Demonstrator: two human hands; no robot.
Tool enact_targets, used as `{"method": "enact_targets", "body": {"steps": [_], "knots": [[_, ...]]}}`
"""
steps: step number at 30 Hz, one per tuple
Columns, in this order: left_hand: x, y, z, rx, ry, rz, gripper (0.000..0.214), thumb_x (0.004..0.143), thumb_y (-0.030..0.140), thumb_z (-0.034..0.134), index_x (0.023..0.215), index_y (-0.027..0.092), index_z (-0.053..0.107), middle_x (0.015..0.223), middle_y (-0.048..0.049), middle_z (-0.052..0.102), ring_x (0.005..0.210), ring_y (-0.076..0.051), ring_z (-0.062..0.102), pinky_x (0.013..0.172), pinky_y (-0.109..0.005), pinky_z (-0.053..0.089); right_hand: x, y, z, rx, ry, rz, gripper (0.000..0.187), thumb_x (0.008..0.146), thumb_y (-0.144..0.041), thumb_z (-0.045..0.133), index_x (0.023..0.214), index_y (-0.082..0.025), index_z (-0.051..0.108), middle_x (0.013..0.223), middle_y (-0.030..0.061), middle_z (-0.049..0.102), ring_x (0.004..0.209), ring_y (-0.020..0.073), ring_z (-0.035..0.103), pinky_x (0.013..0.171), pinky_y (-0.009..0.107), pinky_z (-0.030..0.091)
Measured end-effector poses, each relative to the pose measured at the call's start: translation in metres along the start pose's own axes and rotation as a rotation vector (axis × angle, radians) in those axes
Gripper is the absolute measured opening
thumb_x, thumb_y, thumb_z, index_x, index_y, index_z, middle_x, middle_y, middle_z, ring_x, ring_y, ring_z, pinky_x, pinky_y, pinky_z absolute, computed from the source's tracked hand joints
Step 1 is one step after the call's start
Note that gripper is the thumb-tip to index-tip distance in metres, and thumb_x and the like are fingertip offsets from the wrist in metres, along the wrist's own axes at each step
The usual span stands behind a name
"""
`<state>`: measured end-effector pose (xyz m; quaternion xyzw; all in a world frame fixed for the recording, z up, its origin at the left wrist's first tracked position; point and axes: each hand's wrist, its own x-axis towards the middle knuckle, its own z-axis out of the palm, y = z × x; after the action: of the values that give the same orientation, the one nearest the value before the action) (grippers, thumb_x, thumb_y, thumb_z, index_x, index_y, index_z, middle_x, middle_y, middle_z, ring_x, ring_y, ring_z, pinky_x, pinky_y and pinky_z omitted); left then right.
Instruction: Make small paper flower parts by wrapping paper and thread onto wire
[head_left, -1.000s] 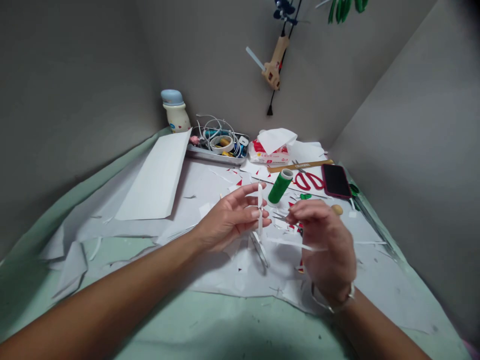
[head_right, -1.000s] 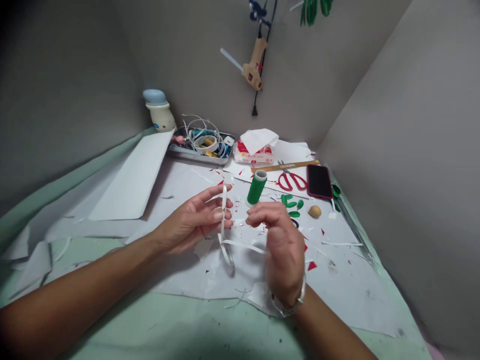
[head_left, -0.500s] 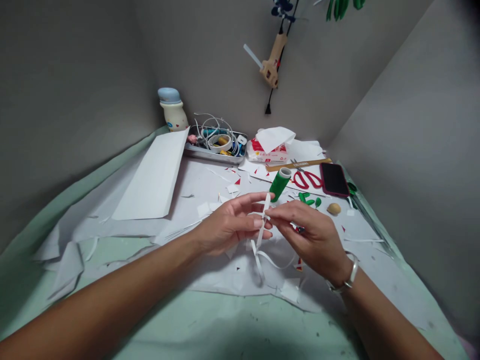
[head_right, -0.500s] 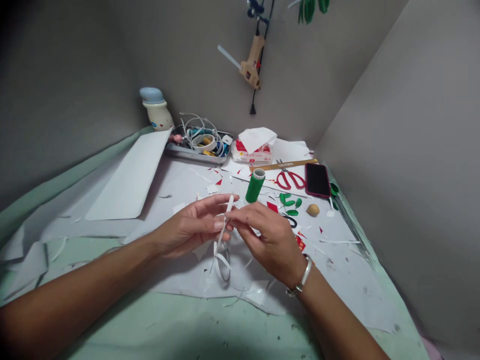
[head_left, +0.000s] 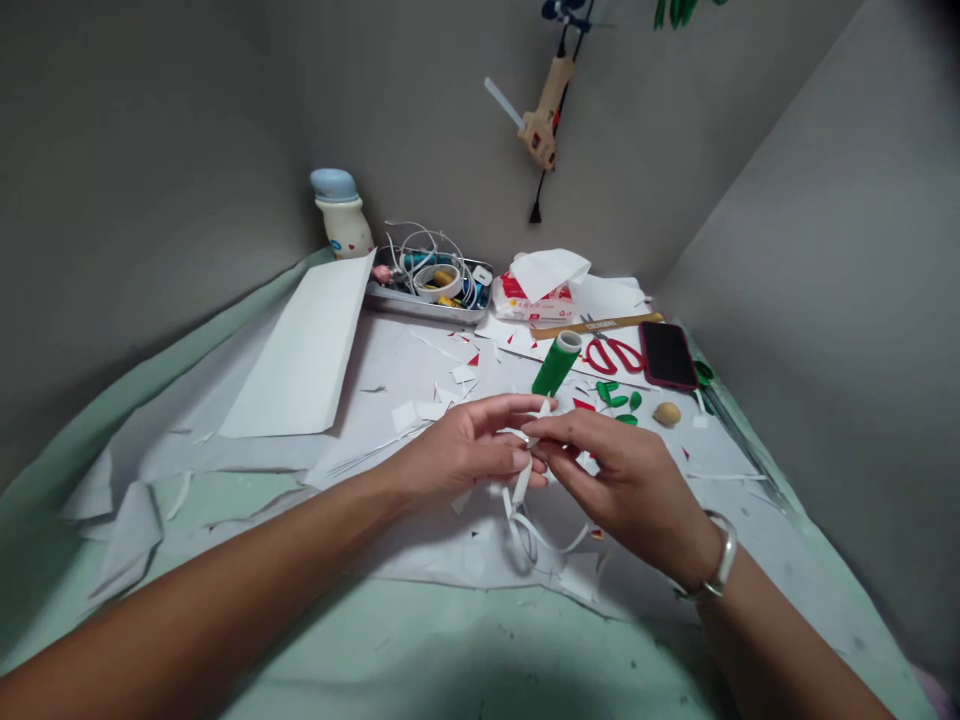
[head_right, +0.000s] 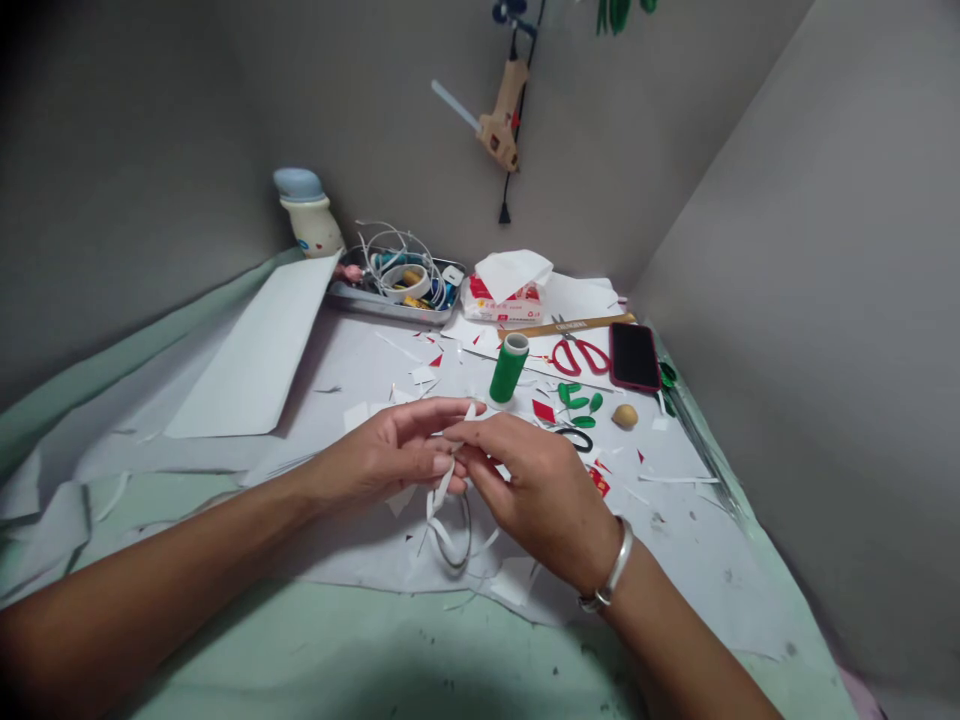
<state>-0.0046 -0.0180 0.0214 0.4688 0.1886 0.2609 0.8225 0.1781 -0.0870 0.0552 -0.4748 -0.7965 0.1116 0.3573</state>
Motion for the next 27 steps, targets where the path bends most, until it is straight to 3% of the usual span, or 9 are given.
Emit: {"method": "enact_targets", "body": {"steps": [7,19,27], "knots": [[-0.0002,-0.0018,-0.0001,0.017,-0.026,-0.029,0.054,0.077,0.014,0.073,0.128,0.024,0.058,0.126,-0.0125,0.063,0.089,-0.019,0.069,0.084,-0.037,0.052,-0.0002,-0.0021,-0.0001,0.05,-0.038,0.129,0.029,0.086,-0.012,0.062,0.11,-0.027,0.069,0.101,-0.0014,0.075,0.086,0.0142,0.069,0.08,0.026,0.052],[-0.0013,-0.0001,0.0004,0.045,-0.036,-0.04,0.055,0.077,0.011,0.071,0.129,0.021,0.058,0.109,-0.0114,0.071,0.087,-0.019,0.07,0.084,-0.035,0.048,0.0007,-0.0001,0.0007,-0.018,-0.077,0.026,0.016,0.088,-0.011,0.059,0.096,-0.02,0.069,0.09,0.0023,0.072,0.083,0.0141,0.066,0.078,0.025,0.051],[-0.0011,0.0011,0.0029,0.1,0.003,-0.031,0.047,0.076,0.007,0.066,0.121,0.02,0.063,0.098,-0.0073,0.072,0.081,-0.016,0.068,0.079,-0.031,0.046,0.0005,0.0005,0.0023,-0.064,-0.085,0.011,0.017,0.088,-0.009,0.058,0.098,-0.019,0.069,0.09,0.0031,0.072,0.082,0.0148,0.066,0.076,0.026,0.05]]}}
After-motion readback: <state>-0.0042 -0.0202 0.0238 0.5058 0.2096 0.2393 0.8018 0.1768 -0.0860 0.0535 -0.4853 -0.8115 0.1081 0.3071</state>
